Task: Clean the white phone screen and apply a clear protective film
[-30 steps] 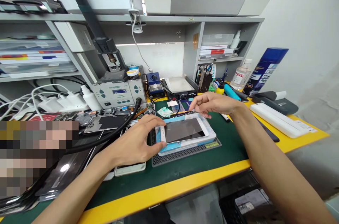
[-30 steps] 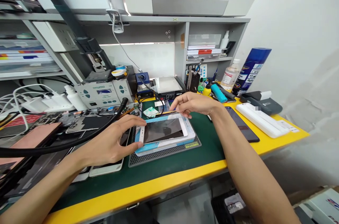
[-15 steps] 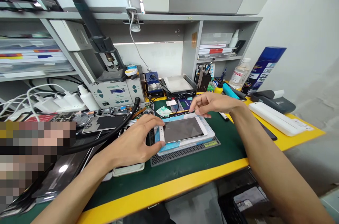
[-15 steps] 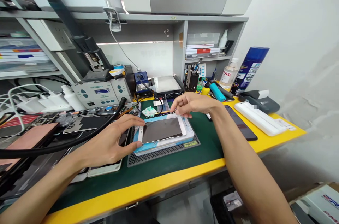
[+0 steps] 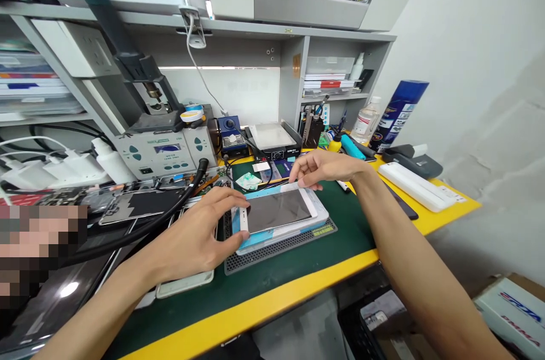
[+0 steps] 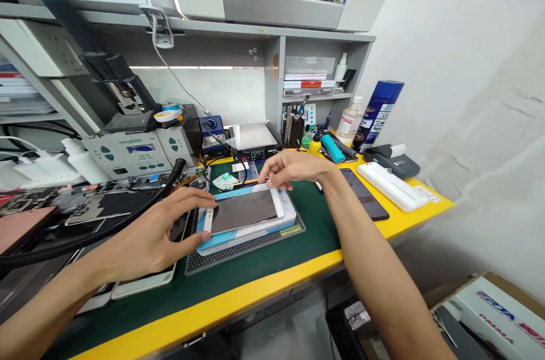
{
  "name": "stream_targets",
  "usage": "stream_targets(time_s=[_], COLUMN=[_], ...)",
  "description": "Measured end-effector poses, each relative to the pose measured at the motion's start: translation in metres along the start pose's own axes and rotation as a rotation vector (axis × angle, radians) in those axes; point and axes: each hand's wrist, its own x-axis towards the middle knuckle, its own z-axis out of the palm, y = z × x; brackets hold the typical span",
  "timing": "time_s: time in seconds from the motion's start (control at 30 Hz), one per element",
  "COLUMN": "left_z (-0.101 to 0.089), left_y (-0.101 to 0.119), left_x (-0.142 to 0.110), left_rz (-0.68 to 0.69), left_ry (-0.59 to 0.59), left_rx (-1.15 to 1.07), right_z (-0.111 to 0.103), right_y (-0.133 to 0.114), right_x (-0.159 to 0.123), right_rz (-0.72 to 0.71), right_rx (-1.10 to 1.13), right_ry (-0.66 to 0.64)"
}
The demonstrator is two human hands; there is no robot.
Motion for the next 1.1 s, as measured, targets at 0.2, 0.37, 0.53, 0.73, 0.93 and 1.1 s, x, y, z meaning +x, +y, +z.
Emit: stream_targets(time_s=[0.2, 0.37, 0.53, 0.73, 0.93, 1.1], left_z=[-0.0004, -0.0027, -0.0025, -0.0022, -0.0012, -0.0011], left_y=[0.0027, 0.0048, 0.0031, 0.0045, 0.0051, 0.0035], left_x=[0.0007, 0.0011, 0.0018, 0.0013, 0.0019, 0.0019], left_rz=[-0.032, -0.030, -0.034, -0.057, -0.052, -0.028], left_ry=[-0.021, -0.017, -0.024, -0.046, -0.046, -0.026], left_rx=[0.002, 0.006, 0.014, 0.003, 0.014, 0.027], right_z=[-0.0014, -0.0013, -0.0007, -0.0002, 0.0005, 0.0008], right_y=[0.0009, 0.0011, 0.0010, 0.0007, 0.0016, -0.0002], right_x=[0.0006, 0.0005, 0.0004, 0.0005, 0.0014, 0.0014], right_rz=[0.011, 0.023, 0.021, 0.034, 0.045, 0.056], right_rx=[-0.035, -0.054, -0.078, -0.115, -0.133, -0.160], right_ry=[-0.005, -0.011, -0.019, -0.016, -0.016, -0.019])
